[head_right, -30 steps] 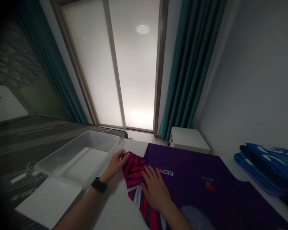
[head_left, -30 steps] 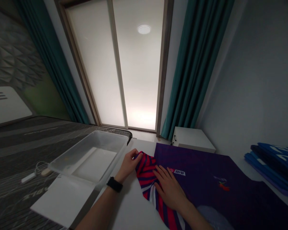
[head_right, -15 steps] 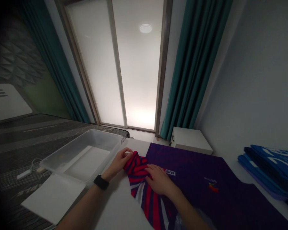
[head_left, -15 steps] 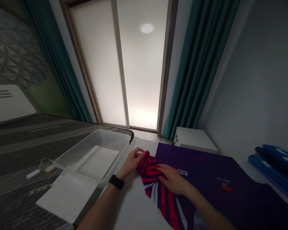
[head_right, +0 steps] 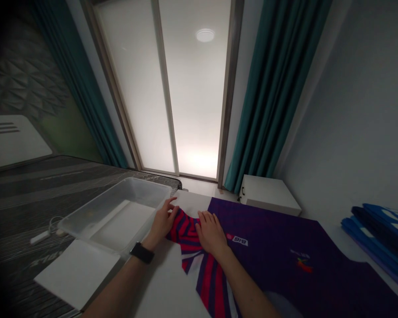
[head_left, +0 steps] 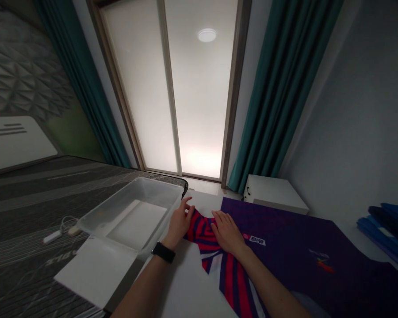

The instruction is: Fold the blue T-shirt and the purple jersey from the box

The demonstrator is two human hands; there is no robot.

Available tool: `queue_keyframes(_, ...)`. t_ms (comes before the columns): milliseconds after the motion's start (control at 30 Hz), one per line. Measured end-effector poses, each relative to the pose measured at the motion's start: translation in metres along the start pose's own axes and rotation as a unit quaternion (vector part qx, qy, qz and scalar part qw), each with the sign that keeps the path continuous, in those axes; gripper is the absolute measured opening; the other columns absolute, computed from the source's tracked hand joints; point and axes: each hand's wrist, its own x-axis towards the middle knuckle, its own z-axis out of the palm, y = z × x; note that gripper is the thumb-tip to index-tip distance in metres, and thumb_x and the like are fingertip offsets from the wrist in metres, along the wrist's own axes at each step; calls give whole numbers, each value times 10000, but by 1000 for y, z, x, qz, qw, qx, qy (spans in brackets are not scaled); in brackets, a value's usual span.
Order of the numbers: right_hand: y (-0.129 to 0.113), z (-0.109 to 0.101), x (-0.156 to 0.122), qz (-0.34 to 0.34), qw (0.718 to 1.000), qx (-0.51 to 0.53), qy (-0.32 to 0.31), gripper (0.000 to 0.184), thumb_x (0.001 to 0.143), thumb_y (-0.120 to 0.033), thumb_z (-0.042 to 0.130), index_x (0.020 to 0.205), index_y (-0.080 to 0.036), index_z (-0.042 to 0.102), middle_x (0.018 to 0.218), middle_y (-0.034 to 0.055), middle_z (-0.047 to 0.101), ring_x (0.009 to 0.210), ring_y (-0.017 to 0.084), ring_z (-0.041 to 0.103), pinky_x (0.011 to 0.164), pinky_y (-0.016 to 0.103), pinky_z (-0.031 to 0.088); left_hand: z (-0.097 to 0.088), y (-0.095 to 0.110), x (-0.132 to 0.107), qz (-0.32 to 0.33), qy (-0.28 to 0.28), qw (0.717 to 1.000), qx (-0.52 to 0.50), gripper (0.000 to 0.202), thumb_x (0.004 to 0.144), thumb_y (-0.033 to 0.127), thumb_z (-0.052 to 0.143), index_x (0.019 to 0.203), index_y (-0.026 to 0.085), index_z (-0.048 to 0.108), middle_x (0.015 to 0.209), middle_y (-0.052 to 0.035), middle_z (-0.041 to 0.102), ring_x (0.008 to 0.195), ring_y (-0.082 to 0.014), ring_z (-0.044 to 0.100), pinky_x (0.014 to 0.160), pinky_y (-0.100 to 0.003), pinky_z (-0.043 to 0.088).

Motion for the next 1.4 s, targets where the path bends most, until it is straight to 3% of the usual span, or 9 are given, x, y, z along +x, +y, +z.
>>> queue_keyframes(133, 2, -3, 0, 14, 1000, -7, -10, 525, 1001, -348, 211, 1439, -147, 421, 1467, 106, 474, 1375, 208, 368, 1163, 393, 199, -4, -8, -3, -75, -87, 983, 141, 494, 925, 350, 447, 1383, 168, 424, 696, -18, 651, 683, -231, 651, 653, -294, 425)
queue_keyframes(233, 4, -5, 1, 13, 1000, -1, -15, 521, 995, -340, 223, 1426, -146, 441, 1464, 99, 481, 1374, 207, 373, 1165, 390, 200, -7, -7, -7, -59, -136, 971, 189, 569, 846, 221, 509, 1402, 160, 407, 738, -30, 667, 735, -242, 656, 685, -297, 431)
queue_keyframes(367, 8, -4, -1, 2, 1000, -2, -17, 514, 988, -331, 251, 1424, -139, 444, 1469, 97, 475, 1379, 208, 366, 1166, 395, 199, -9, -4, -7, 14, -93, 985, 146, 532, 894, 174, 412, 1424, 165, 363, 839, -48, 677, 775, -219, 657, 708, -288, 450)
queue_keyframes(467, 4, -9, -2, 7, 1000, -12, -11, 512, 989, -338, 254, 1434, -155, 430, 1475, 99, 468, 1379, 216, 363, 1162, 421, 201, -9, -6, -5, -21, -60, 979, 194, 494, 935, 232, 413, 1426, 197, 369, 920, -64, 686, 837, -231, 665, 720, -297, 458)
queue_keyframes(667, -28, -25, -13, -27, 999, -35, 8, 515, 981, -338, 297, 1441, -149, 426, 1441, 135, 492, 1317, 257, 416, 1112, 423, 273, -5, -13, -9, -40, -95, 938, 331, 434, 944, 242, 435, 1377, 241, 449, 1198, -125, 628, 907, -258, 665, 765, -355, 482)
queue_keyframes(833, -38, -3, -28, -54, 996, -14, -75, 664, 967, -535, 308, 1497, -137, 344, 1565, 133, 310, 1444, 280, 244, 1175, 452, 143, 2, -17, -8, 89, -49, 959, 266, 390, 918, 147, 426, 1289, 167, 544, 1260, -143, 576, 1163, -259, 561, 997, -384, 435)
queue_keyframes(967, -34, 9, -32, -52, 994, -13, -92, 776, 950, -609, 276, 1527, -91, 243, 1599, 130, 181, 1482, 259, 121, 1194, 450, 65, 12, -25, -11, 184, -128, 953, 203, 439, 956, 154, 357, 1372, 172, 497, 1416, -124, 516, 1314, -209, 465, 1101, -364, 368)
queue_keyframes(1167, -30, -10, -34, -13, 996, -40, -83, 731, 968, -559, 247, 1517, -77, 267, 1587, 136, 222, 1479, 257, 140, 1195, 464, 49, 19, -25, -22, 142, -182, 918, 324, 489, 996, 329, 372, 1465, 192, 395, 1543, -110, 367, 1441, -255, 291, 1168, -480, 217)
queue_keyframes(1400, -17, -11, -41, 0, 994, -40, -105, 683, 963, -574, 279, 1528, -190, 268, 1610, 83, 161, 1487, 240, 94, 1189, 476, 59, 13, -23, -32, 109, -175, 906, 370, 525, 996, 398, 359, 1492, 225, 359, 1558, -87, 339, 1450, -275, 264, 1159, -523, 217)
